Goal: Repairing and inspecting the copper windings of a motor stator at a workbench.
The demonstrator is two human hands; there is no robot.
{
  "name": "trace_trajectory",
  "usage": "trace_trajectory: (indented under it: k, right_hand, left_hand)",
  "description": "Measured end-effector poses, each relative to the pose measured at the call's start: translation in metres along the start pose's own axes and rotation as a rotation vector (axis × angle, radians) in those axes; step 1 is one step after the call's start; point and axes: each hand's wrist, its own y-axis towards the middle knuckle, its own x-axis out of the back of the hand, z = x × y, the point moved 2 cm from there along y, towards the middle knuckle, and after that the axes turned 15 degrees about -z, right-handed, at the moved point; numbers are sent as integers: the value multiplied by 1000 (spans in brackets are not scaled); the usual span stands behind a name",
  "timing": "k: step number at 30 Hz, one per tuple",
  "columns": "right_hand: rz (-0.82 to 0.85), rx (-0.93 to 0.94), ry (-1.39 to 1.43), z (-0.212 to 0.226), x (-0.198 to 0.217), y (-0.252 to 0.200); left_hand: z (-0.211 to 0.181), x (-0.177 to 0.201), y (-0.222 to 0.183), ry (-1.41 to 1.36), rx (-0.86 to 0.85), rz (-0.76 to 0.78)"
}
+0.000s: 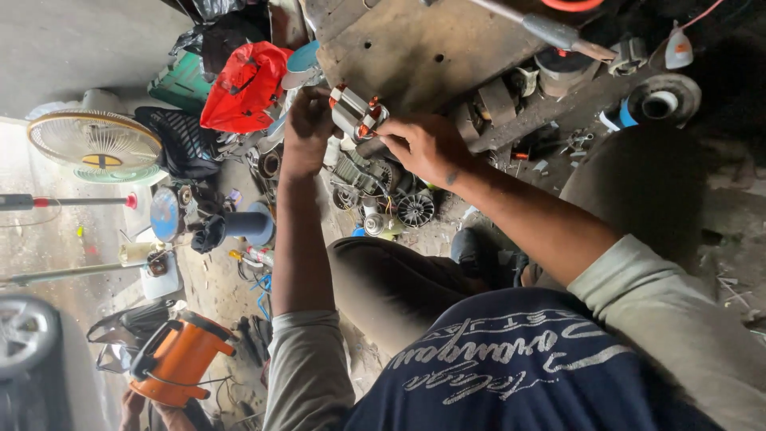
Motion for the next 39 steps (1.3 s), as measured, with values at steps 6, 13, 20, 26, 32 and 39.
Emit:
trace_trajectory:
  k: [6,13,20,26,32,39]
  right_hand:
    - [-7,-68,24,-9,-7,-7]
    - [47,-161,70,-18,-16,-7]
    - [115,-234,69,-13,-8,0]
    - [130,-285,159,-13,-3,8]
    - [92,-250,176,-8,6,21]
    - [-73,-141,86,-22,15,24]
  left_hand:
    - [-23,-21,-17,529,-501,-170]
    - [8,-31,-44,35,-514,-381]
    - [3,-22,-65,470,-444,-133]
    - [10,-24,-63,673,-324,-232]
    - [-21,-53,-53,490,-221,-252]
    - [-29,-70,-48,554,-46,-367]
